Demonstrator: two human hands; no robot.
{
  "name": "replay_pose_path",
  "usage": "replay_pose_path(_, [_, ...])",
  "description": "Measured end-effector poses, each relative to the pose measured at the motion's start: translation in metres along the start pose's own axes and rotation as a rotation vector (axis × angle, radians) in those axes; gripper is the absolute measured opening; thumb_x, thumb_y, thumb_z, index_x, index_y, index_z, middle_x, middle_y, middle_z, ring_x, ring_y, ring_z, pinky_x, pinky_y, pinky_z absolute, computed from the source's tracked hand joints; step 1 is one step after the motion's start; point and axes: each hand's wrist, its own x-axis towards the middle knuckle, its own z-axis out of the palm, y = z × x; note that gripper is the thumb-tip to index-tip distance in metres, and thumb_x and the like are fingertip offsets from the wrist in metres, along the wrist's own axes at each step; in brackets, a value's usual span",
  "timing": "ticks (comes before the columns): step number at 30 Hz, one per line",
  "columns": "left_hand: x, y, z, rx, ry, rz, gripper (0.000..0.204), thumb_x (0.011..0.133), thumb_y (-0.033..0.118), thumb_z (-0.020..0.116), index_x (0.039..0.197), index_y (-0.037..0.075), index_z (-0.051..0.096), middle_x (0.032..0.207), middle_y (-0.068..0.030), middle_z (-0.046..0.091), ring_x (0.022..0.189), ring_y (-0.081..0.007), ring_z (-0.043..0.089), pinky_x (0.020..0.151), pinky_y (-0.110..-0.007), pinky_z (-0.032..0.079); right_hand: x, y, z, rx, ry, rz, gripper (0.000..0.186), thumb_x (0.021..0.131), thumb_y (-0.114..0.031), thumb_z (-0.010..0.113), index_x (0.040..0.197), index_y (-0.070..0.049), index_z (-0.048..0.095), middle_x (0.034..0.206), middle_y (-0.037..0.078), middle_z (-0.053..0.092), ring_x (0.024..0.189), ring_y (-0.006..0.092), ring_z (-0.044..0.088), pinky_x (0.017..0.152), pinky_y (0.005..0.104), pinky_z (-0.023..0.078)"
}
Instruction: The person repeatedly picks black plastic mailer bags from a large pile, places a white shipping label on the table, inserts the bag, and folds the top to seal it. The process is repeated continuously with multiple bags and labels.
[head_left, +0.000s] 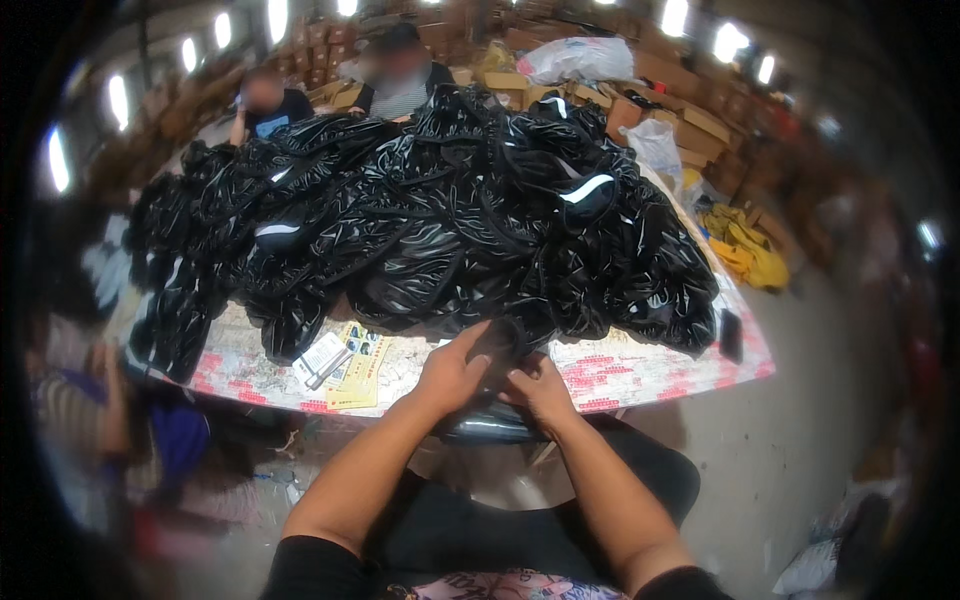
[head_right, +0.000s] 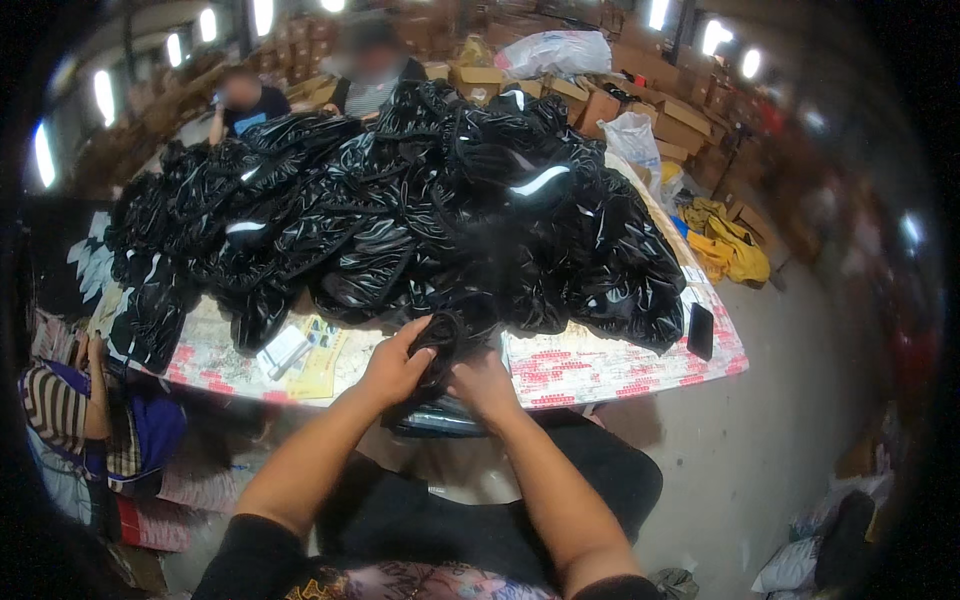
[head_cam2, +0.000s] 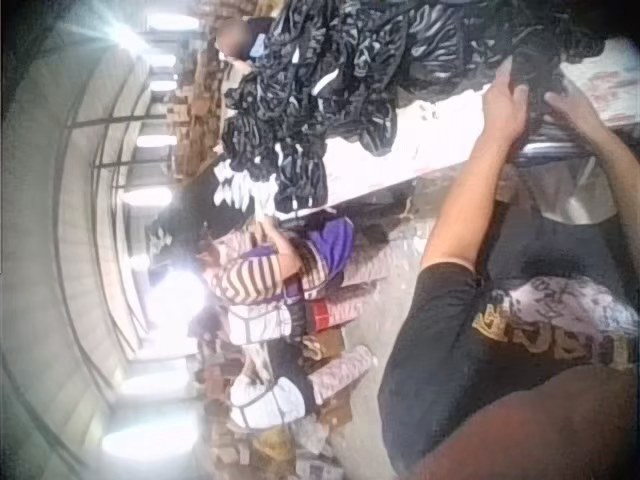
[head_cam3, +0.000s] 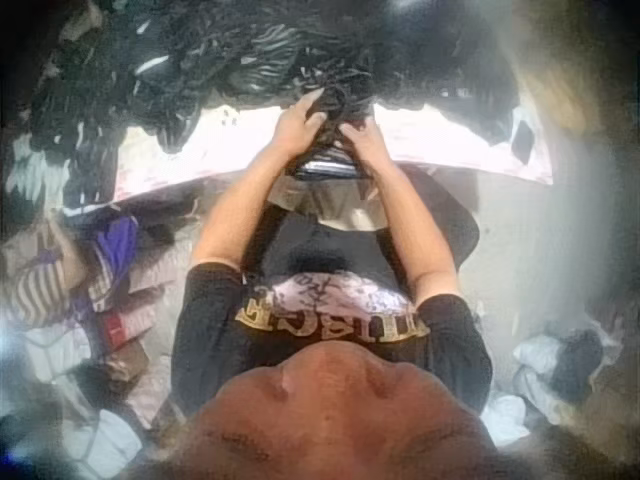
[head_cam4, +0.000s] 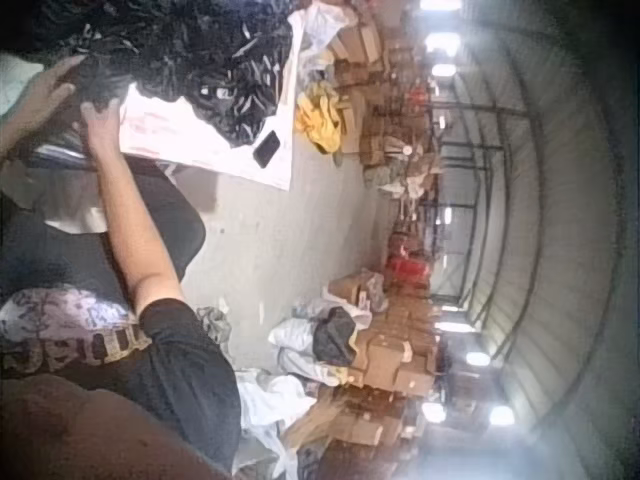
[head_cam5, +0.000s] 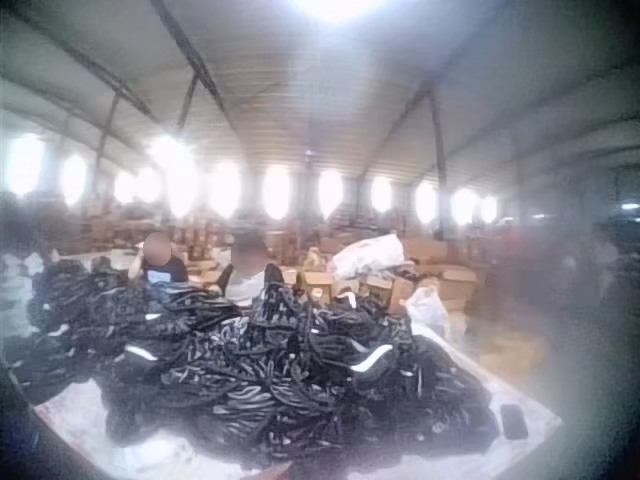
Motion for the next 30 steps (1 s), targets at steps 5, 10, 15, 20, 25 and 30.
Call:
replay_pose_path(5, [-0.008, 0.035, -0.012, 0.131, -0.134, 0.108, 0.073, 0.085, 0.034, 0.075, 0.144, 0.003, 0.047, 0.135, -0.0246, 0.058, 0.126, -0.0395, 0.055, 0.108, -0.043, 0.042, -0.003, -0.018, 0.002, -0.289, -0.123, -0.195, 0.046, 0.086, -0.008, 0.072, 0.128, 0.001, 0.056, 0.115, 0.011, 0.066, 0.106, 0.0210, 0.064, 0.087, 0.0333, 0.055])
replay_pose_path(10, [-0.021, 0.025, -0.023, 0.113, -0.100, 0.186, 0.057, 0.082, 0.019, 0.076, 0.132, 0.002, 0.057, 0.121, -0.0256, 0.063, 0.115, -0.0415, 0.061, 0.100, -0.043, 0.049, -0.022, -0.020, 0.005, -0.097, -0.252, -0.291, 0.046, 0.084, -0.015, 0.077, 0.126, -0.003, 0.061, 0.114, 0.010, 0.066, 0.106, 0.0194, 0.062, 0.091, 0.0358, 0.050])
replay_pose_path(15, [-0.033, 0.033, -0.033, -0.557, -0.356, -0.171, 0.046, 0.091, 0.007, 0.068, 0.135, 0.003, 0.057, 0.116, -0.0033, 0.066, 0.101, -0.0108, 0.061, 0.088, -0.027, 0.050, -0.038, -0.020, 0.018, 0.345, -0.094, -0.401, 0.072, 0.083, -0.024, 0.082, 0.141, -0.004, 0.043, 0.122, 0.007, 0.058, 0.110, 0.0198, 0.060, 0.088, 0.0319, 0.054])
replay_pose_path(20, [-0.046, 0.016, -0.010, -0.774, -0.397, -0.335, 0.043, 0.088, 0.014, 0.074, 0.127, 0.002, 0.061, 0.114, -0.0040, 0.065, 0.102, -0.0127, 0.059, 0.089, -0.029, 0.049, -0.044, -0.007, 0.014, 0.588, -0.333, -0.028, 0.060, 0.088, -0.018, 0.073, 0.139, -0.005, 0.044, 0.127, 0.011, 0.057, 0.115, 0.0227, 0.060, 0.095, 0.0372, 0.054])
replay_pose_path(25, [-0.076, 0.023, 0.009, -0.007, 0.119, 0.145, 0.061, 0.077, 0.016, 0.085, 0.128, -0.003, 0.057, 0.137, -0.0127, 0.051, 0.119, -0.0191, 0.054, 0.097, -0.031, 0.047, -0.063, 0.002, 0.022, 0.888, -0.267, 0.128, 0.044, 0.093, -0.023, 0.067, 0.129, -0.002, 0.053, 0.118, 0.013, 0.064, 0.106, 0.0234, 0.066, 0.091, 0.0380, 0.057])
replay_pose_path(30, [-0.093, 0.022, 0.004, -0.949, -0.128, -0.314, 0.079, 0.083, -0.002, 0.073, 0.151, -0.002, 0.033, 0.143, -0.0142, 0.048, 0.126, -0.0216, 0.052, 0.103, -0.033, 0.046, -0.059, 0.024, 0.014, 0.426, -0.144, 0.081, 0.051, 0.096, -0.032, 0.064, 0.133, 0.001, 0.055, 0.118, 0.014, 0.067, 0.111, 0.0266, 0.064, 0.099, 0.0397, 0.050])
